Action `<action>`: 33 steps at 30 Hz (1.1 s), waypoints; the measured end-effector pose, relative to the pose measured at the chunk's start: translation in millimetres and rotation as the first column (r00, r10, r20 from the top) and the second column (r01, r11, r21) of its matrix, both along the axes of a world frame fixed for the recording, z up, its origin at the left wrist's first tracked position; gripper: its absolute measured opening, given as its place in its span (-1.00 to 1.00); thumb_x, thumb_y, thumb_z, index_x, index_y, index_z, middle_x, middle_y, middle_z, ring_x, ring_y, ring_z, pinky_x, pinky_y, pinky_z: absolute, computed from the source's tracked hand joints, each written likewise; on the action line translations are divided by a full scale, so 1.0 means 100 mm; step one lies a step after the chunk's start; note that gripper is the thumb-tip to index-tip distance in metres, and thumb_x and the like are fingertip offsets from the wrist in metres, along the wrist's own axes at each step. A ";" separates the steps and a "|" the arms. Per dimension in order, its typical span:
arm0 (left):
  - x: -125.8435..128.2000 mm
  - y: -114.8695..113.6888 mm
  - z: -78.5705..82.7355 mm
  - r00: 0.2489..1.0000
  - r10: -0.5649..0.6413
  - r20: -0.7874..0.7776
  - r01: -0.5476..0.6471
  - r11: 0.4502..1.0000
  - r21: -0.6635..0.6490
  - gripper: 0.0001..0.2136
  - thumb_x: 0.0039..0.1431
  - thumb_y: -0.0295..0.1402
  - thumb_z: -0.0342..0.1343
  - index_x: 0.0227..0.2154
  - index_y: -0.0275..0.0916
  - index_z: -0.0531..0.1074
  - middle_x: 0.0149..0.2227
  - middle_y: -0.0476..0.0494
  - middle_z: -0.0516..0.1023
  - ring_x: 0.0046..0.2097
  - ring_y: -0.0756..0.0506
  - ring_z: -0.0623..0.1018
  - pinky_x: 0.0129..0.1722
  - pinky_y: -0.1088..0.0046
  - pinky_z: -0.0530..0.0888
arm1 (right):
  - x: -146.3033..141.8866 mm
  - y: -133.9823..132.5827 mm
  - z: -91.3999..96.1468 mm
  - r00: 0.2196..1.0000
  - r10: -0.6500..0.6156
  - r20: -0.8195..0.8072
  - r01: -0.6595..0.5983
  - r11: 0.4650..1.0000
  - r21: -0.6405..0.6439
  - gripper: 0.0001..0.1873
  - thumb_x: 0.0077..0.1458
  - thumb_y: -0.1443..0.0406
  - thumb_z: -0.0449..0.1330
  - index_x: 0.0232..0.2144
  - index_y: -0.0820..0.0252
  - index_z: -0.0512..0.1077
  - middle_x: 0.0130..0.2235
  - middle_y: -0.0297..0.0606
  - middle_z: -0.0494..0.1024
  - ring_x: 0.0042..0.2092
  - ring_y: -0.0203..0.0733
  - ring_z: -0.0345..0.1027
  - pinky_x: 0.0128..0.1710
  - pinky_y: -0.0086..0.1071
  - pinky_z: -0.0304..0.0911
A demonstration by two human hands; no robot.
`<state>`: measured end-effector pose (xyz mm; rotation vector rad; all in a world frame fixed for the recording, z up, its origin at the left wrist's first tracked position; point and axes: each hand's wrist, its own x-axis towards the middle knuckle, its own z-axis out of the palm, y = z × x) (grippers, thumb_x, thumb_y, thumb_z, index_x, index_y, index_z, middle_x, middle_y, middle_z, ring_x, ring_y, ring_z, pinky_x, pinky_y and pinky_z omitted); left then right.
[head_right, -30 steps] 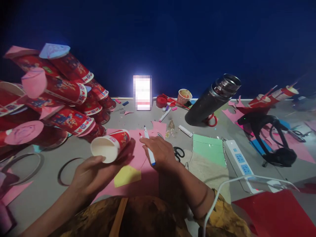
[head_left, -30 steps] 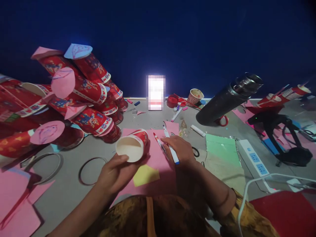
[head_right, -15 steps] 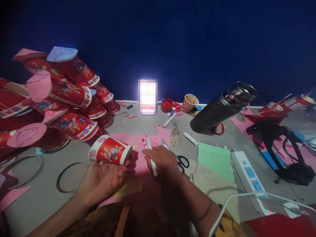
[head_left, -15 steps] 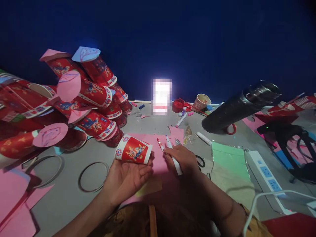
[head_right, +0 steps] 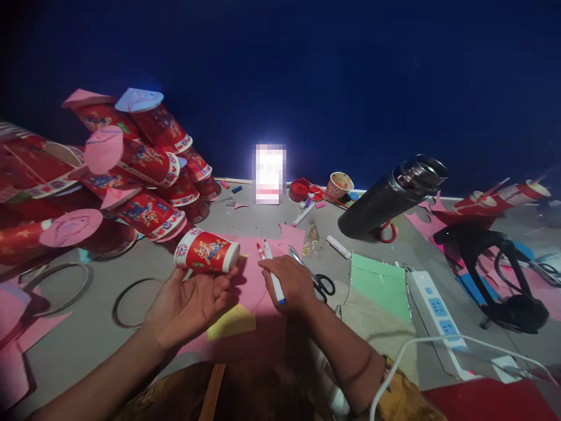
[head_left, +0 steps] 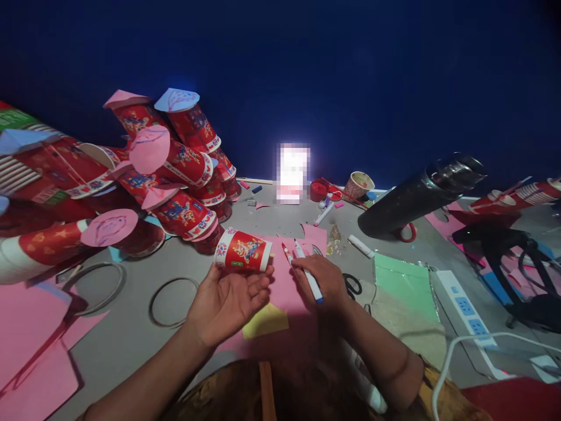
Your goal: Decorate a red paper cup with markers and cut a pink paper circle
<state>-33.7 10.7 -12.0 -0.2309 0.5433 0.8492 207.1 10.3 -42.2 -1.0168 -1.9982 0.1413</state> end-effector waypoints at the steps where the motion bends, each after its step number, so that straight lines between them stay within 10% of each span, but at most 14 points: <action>1: 0.00 0.00 0.00 1.000 -0.003 0.008 0.003 1.000 0.009 -0.33 0.47 -0.08 -0.15 0.32 -0.67 0.19 -0.15 -0.68 0.72 -0.29 -0.30 0.76 -0.25 0.15 0.71 | 0.01 -0.01 0.02 1.000 0.000 0.000 0.000 1.000 -0.002 -0.73 0.33 0.44 0.22 0.01 0.09 0.54 -0.22 -0.19 0.76 -0.24 -0.08 0.66 -0.21 -0.23 0.56; 9: -0.02 -0.01 -0.08 0.997 -0.071 0.025 0.068 0.991 0.117 -0.26 0.31 -0.16 0.13 0.41 -0.50 0.14 0.02 -0.61 0.71 -0.09 -0.31 0.77 -0.05 0.11 0.69 | 0.03 0.01 0.09 1.000 -0.001 -0.011 0.001 1.000 -0.020 -0.74 0.36 0.41 0.20 0.02 0.07 0.53 -0.21 -0.19 0.75 -0.23 -0.10 0.66 -0.20 -0.22 0.57; 15: -0.07 -0.09 0.03 0.966 0.009 -0.259 0.086 0.932 0.352 -0.17 0.02 -0.42 0.38 0.40 -0.26 0.28 0.22 -0.43 0.62 0.26 -0.42 0.60 0.20 0.01 0.61 | 0.06 0.02 0.13 0.996 -0.020 -0.091 0.013 0.997 -0.081 -0.79 0.36 0.39 0.20 0.00 0.09 0.52 -0.19 -0.18 0.75 -0.20 -0.12 0.66 -0.15 -0.25 0.57; 23: 0.05 -0.08 0.11 0.612 0.494 -0.617 0.158 0.689 0.708 -0.12 -0.34 -0.60 0.59 0.15 -0.04 0.48 0.25 -0.18 0.54 0.35 -0.34 0.48 0.27 0.24 0.53 | 0.09 0.04 0.12 0.987 -0.051 -0.151 0.032 0.992 -0.125 -0.81 0.35 0.37 0.22 -0.02 0.10 0.52 -0.16 -0.18 0.74 -0.18 -0.11 0.66 -0.11 -0.22 0.56; 29: 0.11 -0.09 0.05 0.533 0.534 -0.657 0.190 0.680 0.708 -0.14 -0.34 -0.60 0.59 0.13 -0.06 0.50 0.32 -0.15 0.45 0.36 -0.26 0.44 0.36 0.31 0.41 | 0.10 0.03 0.11 0.987 -0.038 -0.157 0.012 0.986 -0.166 -0.79 0.35 0.36 0.21 -0.01 0.08 0.52 -0.14 -0.17 0.74 -0.13 -0.09 0.66 -0.07 -0.20 0.56; 33: 0.11 -0.07 -0.03 0.623 0.447 -0.641 0.191 0.708 0.680 -0.17 -0.28 -0.54 0.58 0.15 -0.08 0.45 0.22 -0.19 0.53 0.26 -0.27 0.53 0.24 0.24 0.52 | 0.07 0.00 0.11 0.971 -0.017 -0.238 -0.067 0.939 -0.337 -0.71 0.27 0.31 0.30 0.04 0.07 0.48 -0.13 -0.19 0.73 -0.20 -0.11 0.65 -0.11 -0.22 0.56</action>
